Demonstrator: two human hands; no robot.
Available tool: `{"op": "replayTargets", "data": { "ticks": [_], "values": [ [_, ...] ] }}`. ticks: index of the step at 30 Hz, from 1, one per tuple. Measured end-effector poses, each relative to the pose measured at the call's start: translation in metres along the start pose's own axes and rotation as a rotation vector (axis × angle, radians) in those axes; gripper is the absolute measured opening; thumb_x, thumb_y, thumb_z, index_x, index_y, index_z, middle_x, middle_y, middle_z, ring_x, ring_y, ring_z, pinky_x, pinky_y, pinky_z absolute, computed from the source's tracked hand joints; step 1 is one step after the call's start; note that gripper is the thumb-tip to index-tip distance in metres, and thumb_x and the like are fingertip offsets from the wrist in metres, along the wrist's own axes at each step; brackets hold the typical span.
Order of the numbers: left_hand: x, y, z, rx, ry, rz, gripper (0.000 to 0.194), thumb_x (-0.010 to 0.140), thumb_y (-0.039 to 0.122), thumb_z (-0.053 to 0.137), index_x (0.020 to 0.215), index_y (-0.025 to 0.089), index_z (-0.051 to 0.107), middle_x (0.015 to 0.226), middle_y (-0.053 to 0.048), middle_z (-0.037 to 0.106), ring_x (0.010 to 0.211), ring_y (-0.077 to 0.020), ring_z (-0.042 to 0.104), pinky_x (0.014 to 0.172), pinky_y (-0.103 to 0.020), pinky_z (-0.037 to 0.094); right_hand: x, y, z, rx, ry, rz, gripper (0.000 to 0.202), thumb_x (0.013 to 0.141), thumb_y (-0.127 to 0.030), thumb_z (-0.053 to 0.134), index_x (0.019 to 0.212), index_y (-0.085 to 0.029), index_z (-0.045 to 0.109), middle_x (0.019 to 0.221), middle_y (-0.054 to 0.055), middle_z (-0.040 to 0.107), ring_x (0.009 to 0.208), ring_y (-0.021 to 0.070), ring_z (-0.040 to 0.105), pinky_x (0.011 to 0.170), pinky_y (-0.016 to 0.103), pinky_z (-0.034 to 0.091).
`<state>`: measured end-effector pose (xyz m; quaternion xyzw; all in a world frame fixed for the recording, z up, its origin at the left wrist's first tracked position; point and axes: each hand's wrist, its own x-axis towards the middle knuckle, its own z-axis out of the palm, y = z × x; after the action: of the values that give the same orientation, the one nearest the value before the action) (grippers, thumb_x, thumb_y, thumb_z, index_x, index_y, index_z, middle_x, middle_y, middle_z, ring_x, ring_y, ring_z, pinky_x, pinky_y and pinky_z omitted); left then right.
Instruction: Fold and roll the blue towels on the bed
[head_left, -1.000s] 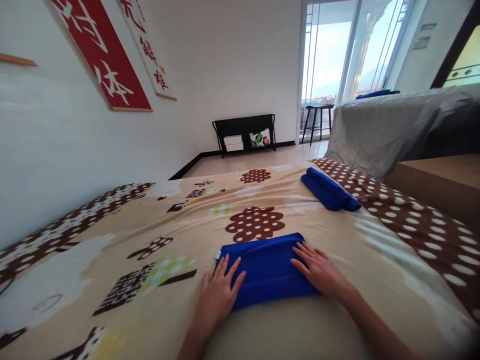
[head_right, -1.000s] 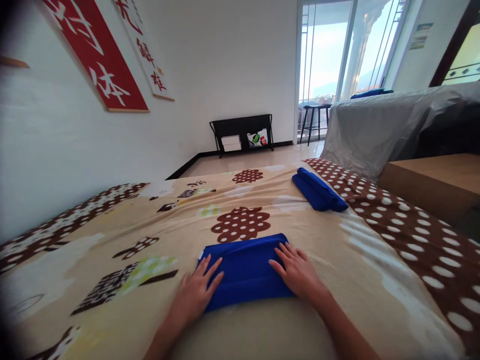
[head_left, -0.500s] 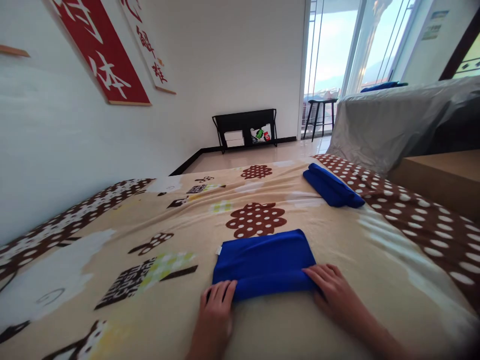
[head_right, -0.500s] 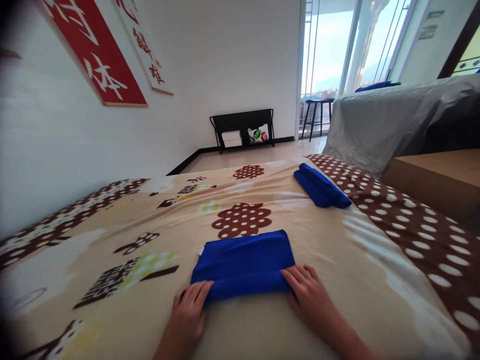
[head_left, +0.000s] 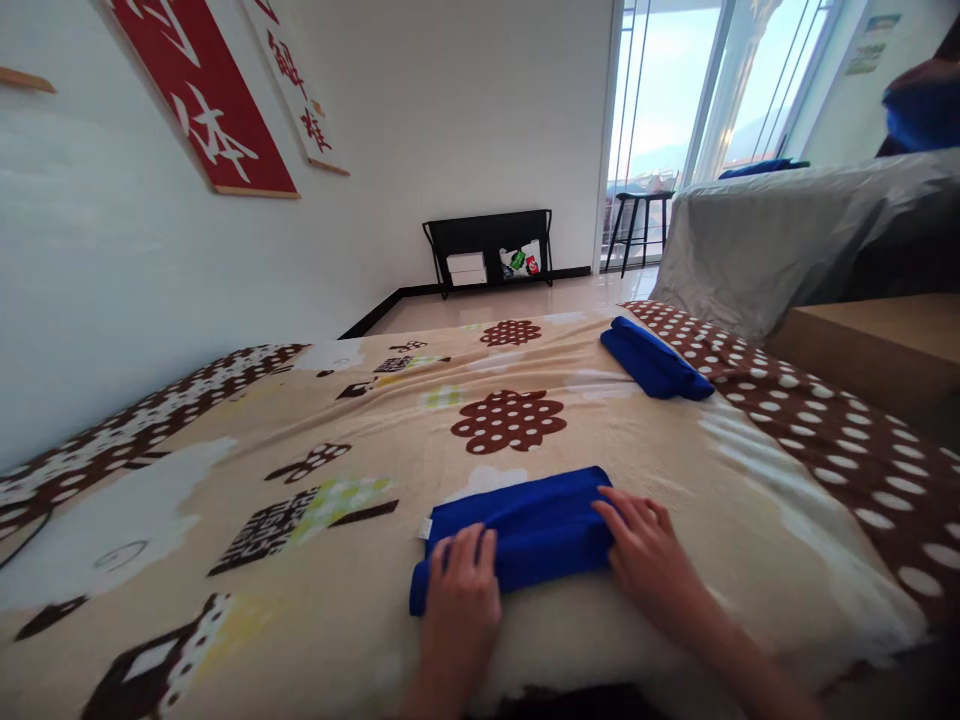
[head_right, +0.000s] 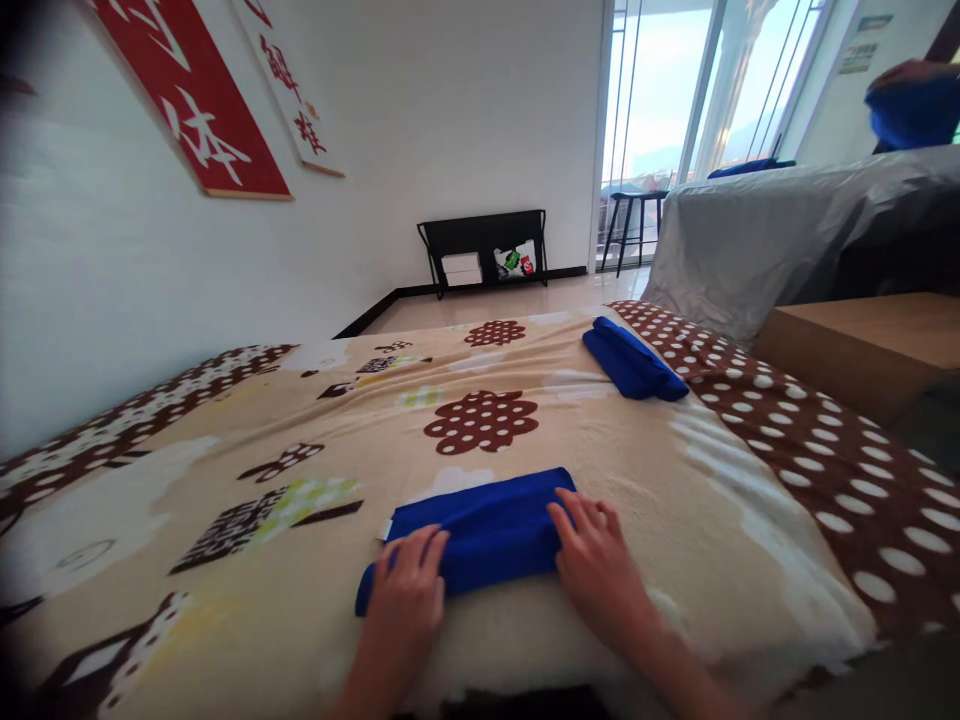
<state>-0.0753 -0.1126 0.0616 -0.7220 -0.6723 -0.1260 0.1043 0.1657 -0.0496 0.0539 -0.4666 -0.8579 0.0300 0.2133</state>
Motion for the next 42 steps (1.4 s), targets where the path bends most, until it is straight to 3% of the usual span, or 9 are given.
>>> {"op": "replayTargets", "data": {
  "ticks": [4, 7, 12, 15, 19, 22, 29, 33, 42],
  "values": [
    [0.017, 0.021, -0.001, -0.148, -0.174, 0.197, 0.047, 0.091, 0.018, 0.041, 0.137, 0.02, 0.053, 0.142, -0.007, 0.055, 0.133, -0.0212, 0.048, 0.107, -0.039, 0.04, 0.031, -0.026, 0.008, 0.114, -0.228, -0.125, 0.047, 0.098, -0.039, 0.04, 0.143, -0.026, 0.047, 0.146, 0.005, 0.05, 0.133, 0.0208, 0.047, 0.111, 0.044, 0.033],
    [0.013, -0.018, -0.002, -0.114, -0.185, 0.062, 0.046, 0.099, 0.036, 0.034, 0.14, 0.021, 0.049, 0.149, -0.009, 0.047, 0.138, -0.0249, 0.042, 0.105, -0.046, 0.041, 0.039, 0.002, 0.009, 0.078, -0.237, -0.024, 0.062, 0.097, -0.06, 0.034, 0.144, -0.02, 0.046, 0.149, 0.01, 0.043, 0.139, 0.0267, 0.039, 0.112, 0.052, 0.03],
    [-0.001, -0.074, -0.007, -0.011, -0.221, -0.134, 0.045, 0.1, 0.037, 0.032, 0.139, 0.024, 0.05, 0.148, -0.008, 0.047, 0.139, -0.0254, 0.04, 0.113, -0.057, 0.028, 0.037, 0.036, -0.002, 0.028, -0.223, 0.069, 0.063, 0.1, -0.056, 0.027, 0.142, -0.014, 0.048, 0.148, 0.015, 0.042, 0.141, 0.0294, 0.035, 0.114, 0.056, 0.025],
    [0.01, -0.047, -0.014, 0.062, -0.171, -0.109, 0.045, 0.098, 0.029, 0.032, 0.134, 0.018, 0.056, 0.146, -0.012, 0.049, 0.139, -0.0297, 0.041, 0.114, -0.064, 0.021, 0.04, 0.006, -0.003, 0.038, -0.208, 0.014, 0.061, 0.101, -0.052, 0.026, 0.142, -0.013, 0.048, 0.152, 0.015, 0.037, 0.144, 0.0275, 0.029, 0.117, 0.054, 0.019],
    [0.035, -0.001, -0.017, -0.083, -0.279, 0.107, 0.048, 0.098, 0.029, 0.032, 0.144, 0.024, 0.043, 0.154, -0.004, 0.037, 0.142, -0.02, 0.036, 0.114, -0.044, 0.033, 0.054, -0.031, 0.007, 0.124, -0.29, -0.151, 0.053, 0.1, -0.057, 0.029, 0.142, -0.03, 0.048, 0.149, 0.001, 0.044, 0.141, 0.0174, 0.036, 0.115, 0.043, 0.029],
    [0.042, -0.011, -0.009, -0.106, -0.324, 0.084, 0.049, 0.099, 0.042, 0.033, 0.145, 0.026, 0.042, 0.153, -0.005, 0.038, 0.142, -0.0227, 0.037, 0.112, -0.046, 0.037, 0.065, -0.013, 0.013, 0.126, -0.304, -0.109, 0.058, 0.098, -0.062, 0.028, 0.141, -0.028, 0.049, 0.149, 0.005, 0.045, 0.14, 0.022, 0.038, 0.113, 0.049, 0.032],
    [0.009, -0.086, 0.003, -0.02, -0.107, -0.012, 0.044, 0.098, 0.043, 0.039, 0.135, 0.024, 0.053, 0.143, -0.01, 0.053, 0.134, -0.0269, 0.047, 0.109, -0.054, 0.032, 0.052, 0.059, -0.004, 0.056, -0.227, 0.044, 0.058, 0.101, -0.053, 0.028, 0.143, -0.018, 0.047, 0.151, 0.013, 0.039, 0.143, 0.0265, 0.032, 0.114, 0.054, 0.025],
    [-0.023, -0.084, -0.012, 0.048, 0.169, 0.176, 0.041, 0.092, 0.023, 0.05, 0.133, 0.025, 0.054, 0.14, -0.011, 0.056, 0.129, -0.0246, 0.052, 0.107, -0.046, 0.03, 0.012, 0.06, -0.019, 0.045, -0.124, -0.127, 0.042, 0.1, -0.041, 0.04, 0.139, -0.029, 0.05, 0.153, 0.006, 0.04, 0.141, 0.0224, 0.036, 0.114, 0.049, 0.027],
    [-0.032, -0.079, -0.004, 0.043, 0.154, 0.202, 0.049, 0.082, 0.005, 0.044, 0.128, 0.02, 0.053, 0.12, -0.01, 0.066, 0.112, -0.0229, 0.06, 0.096, -0.04, 0.033, -0.005, 0.062, -0.013, 0.054, -0.071, -0.26, 0.052, 0.085, -0.01, 0.046, 0.134, -0.024, 0.051, 0.129, 0.008, 0.061, 0.119, 0.0223, 0.055, 0.102, 0.045, 0.036]
  ]
}}
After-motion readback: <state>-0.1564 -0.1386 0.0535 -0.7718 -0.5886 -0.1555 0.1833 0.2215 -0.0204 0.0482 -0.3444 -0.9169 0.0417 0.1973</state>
